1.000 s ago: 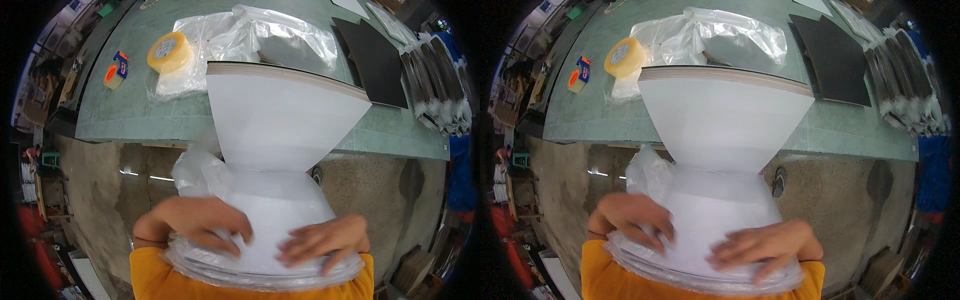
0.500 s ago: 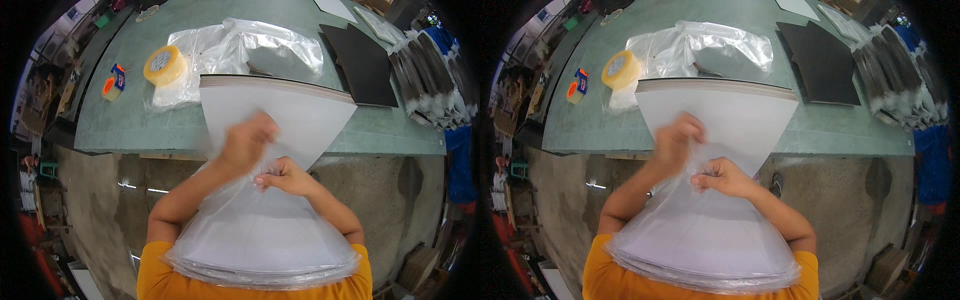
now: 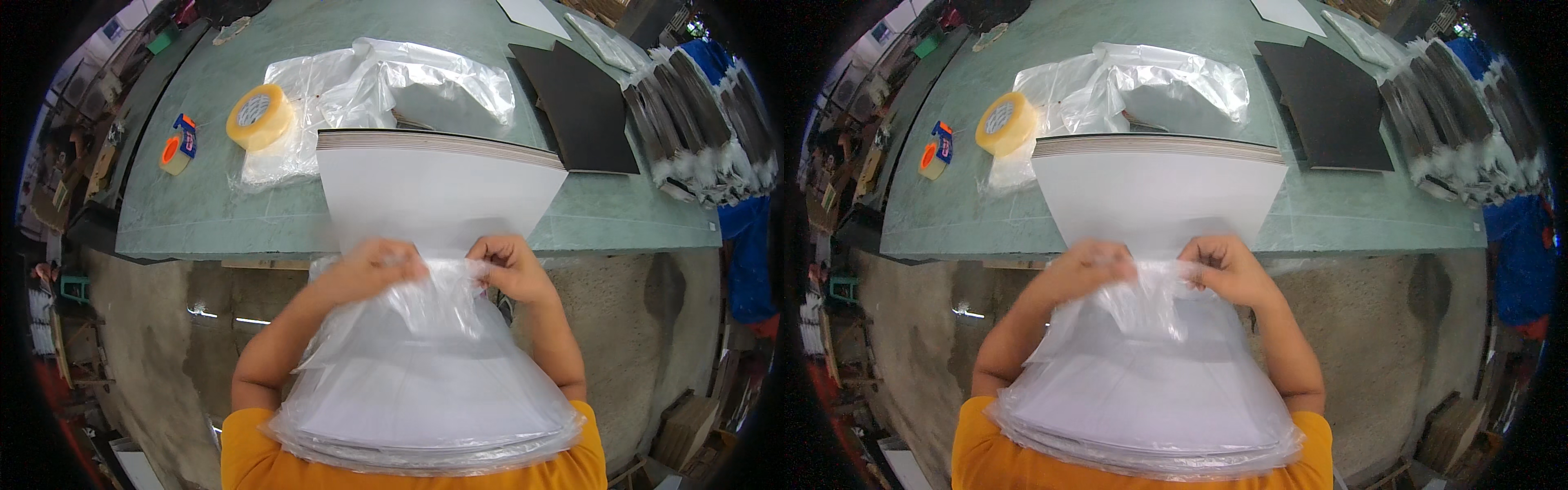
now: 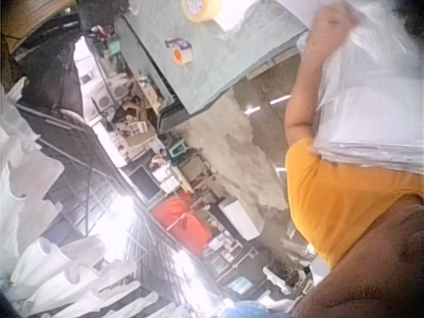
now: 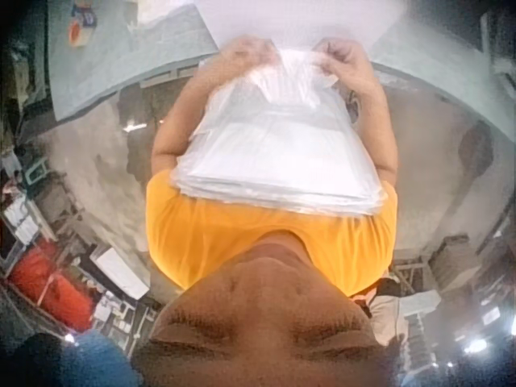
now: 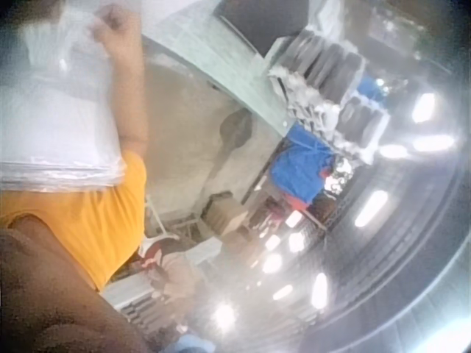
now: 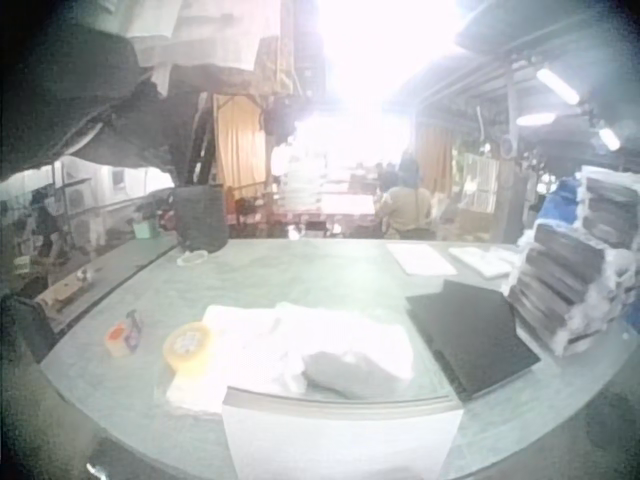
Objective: The person places black boards into clear plastic bags one at a time, smoothing the bag over each board before setting it aside.
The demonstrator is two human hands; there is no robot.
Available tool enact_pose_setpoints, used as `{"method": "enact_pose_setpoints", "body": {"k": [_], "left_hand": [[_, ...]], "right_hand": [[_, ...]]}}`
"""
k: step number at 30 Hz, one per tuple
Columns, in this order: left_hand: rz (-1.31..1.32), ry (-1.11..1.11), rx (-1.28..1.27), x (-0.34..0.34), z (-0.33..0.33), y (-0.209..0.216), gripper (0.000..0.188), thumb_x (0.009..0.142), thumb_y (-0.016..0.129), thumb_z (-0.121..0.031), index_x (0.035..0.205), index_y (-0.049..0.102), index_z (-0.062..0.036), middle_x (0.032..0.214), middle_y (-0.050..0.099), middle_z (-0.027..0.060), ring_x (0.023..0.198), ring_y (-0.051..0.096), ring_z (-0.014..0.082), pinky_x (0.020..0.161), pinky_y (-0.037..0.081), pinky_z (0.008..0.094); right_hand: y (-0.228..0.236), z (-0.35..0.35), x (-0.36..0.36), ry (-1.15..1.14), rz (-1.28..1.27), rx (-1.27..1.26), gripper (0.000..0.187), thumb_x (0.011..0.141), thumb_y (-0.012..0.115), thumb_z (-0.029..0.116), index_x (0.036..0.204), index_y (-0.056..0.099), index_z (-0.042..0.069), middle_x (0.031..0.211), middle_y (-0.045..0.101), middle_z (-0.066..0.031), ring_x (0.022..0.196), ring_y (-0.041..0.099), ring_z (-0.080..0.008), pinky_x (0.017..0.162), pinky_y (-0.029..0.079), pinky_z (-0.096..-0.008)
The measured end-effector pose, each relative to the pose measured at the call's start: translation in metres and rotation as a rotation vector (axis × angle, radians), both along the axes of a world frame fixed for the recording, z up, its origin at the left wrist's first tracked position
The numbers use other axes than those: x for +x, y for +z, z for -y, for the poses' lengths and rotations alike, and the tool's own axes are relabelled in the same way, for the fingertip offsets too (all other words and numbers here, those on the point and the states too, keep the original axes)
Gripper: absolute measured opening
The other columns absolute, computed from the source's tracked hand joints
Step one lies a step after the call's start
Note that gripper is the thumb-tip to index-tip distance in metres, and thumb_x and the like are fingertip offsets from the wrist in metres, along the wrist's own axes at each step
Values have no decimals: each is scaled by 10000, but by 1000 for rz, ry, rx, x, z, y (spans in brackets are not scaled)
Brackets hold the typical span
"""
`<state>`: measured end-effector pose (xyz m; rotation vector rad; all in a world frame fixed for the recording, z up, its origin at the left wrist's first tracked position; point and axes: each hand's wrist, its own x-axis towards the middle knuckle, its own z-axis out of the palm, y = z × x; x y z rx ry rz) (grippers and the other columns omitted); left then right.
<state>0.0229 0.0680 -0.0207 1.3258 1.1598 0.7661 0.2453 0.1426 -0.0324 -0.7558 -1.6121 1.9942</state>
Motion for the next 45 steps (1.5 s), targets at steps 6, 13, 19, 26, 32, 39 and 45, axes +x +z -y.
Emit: {"method": "enact_pose_setpoints", "body": {"k": [6,13,19,26,32,39,45], "left_hand": [[-339,381,202,-19,-7,15,196,796,580,-207,729,580,-23,623,520,-39,604,449,51,565,376,196],[-398,223,460,7,1,16,257,795,562,-249,770,559,7,893,546,110,870,485,194,712,381,307],[-142,580,200,-7,0,29,287,815,543,-285,756,538,-4,702,533,58,690,481,119,611,385,269],[-163,346,285,5,2,34,323,801,562,-321,709,524,-13,541,421,-1,529,381,72,483,332,241],[-147,652,363,-9,-13,64,315,811,561,-294,713,530,4,529,420,0,516,351,59,484,331,218],[-291,450,392,-9,-14,47,301,804,570,-292,704,549,-9,521,442,9,511,377,64,481,351,223],[-303,494,358,-20,-12,55,181,796,575,-164,710,537,-10,604,446,-25,574,377,48,527,320,201]], "right_hand": [[-21,0,27,-337,-66,-135,118,775,588,104,805,558,-6,659,553,-29,576,512,-101,533,420,-227],[11,32,-18,-96,28,157,202,778,609,197,827,575,4,730,563,-42,688,526,-132,595,416,-235],[-5,22,10,193,104,198,291,731,656,221,908,565,8,897,556,-88,859,510,-162,742,396,-271],[39,28,-7,-259,-64,808,852,544,772,342,1197,342,3,1176,420,-151,1072,415,-274,903,315,-382],[18,26,-14,780,634,160,819,550,769,317,1188,371,-8,1171,439,-152,1076,432,-262,875,360,-352],[22,10,-37,33,-293,72,377,641,718,134,956,558,1,917,574,-80,794,546,-173,693,444,-309],[19,-2,-24,198,88,-58,178,670,705,117,745,609,-12,664,588,-31,626,537,-76,589,434,-204]]}}
